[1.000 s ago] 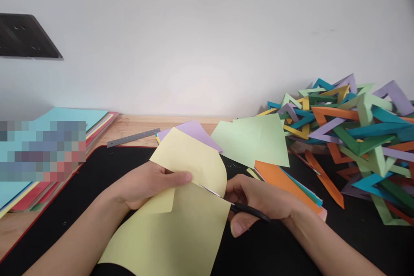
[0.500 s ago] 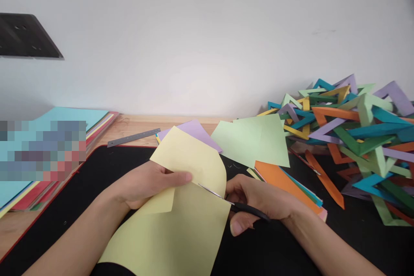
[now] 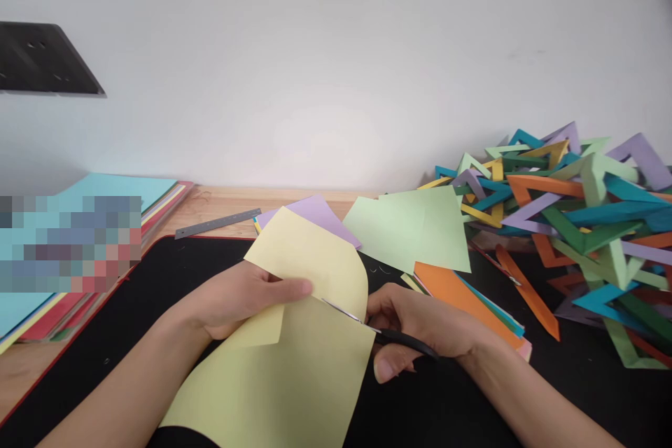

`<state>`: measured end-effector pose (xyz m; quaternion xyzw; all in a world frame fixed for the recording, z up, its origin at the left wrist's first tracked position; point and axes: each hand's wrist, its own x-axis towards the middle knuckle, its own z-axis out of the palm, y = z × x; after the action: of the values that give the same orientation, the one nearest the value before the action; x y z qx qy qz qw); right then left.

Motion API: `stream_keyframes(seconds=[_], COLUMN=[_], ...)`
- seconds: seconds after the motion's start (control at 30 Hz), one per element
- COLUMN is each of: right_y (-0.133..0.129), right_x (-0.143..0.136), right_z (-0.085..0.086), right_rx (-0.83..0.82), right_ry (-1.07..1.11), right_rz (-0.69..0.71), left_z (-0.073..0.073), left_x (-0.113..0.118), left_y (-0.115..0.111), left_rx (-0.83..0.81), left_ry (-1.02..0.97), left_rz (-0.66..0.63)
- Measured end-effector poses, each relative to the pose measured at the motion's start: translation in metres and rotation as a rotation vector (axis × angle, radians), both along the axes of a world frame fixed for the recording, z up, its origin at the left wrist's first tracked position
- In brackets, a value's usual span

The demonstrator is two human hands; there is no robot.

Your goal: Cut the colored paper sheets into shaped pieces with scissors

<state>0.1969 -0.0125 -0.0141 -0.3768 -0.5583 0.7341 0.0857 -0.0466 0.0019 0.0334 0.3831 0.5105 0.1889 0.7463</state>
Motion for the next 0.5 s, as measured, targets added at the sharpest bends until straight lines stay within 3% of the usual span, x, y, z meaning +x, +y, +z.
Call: stream_keyframes(seconds=[0.5], right_y=[0.0009], right_x=[0.0026], right_z=[-0.0094], right_rx=[0.012], right_ry=[-0.029], right_rz=[0.004], left_z=[0.0022], left_x=[0.0006], left_y=[-0.0008], left_rx=[0.004], left_ry=[-0.005], left_rz=[0.001])
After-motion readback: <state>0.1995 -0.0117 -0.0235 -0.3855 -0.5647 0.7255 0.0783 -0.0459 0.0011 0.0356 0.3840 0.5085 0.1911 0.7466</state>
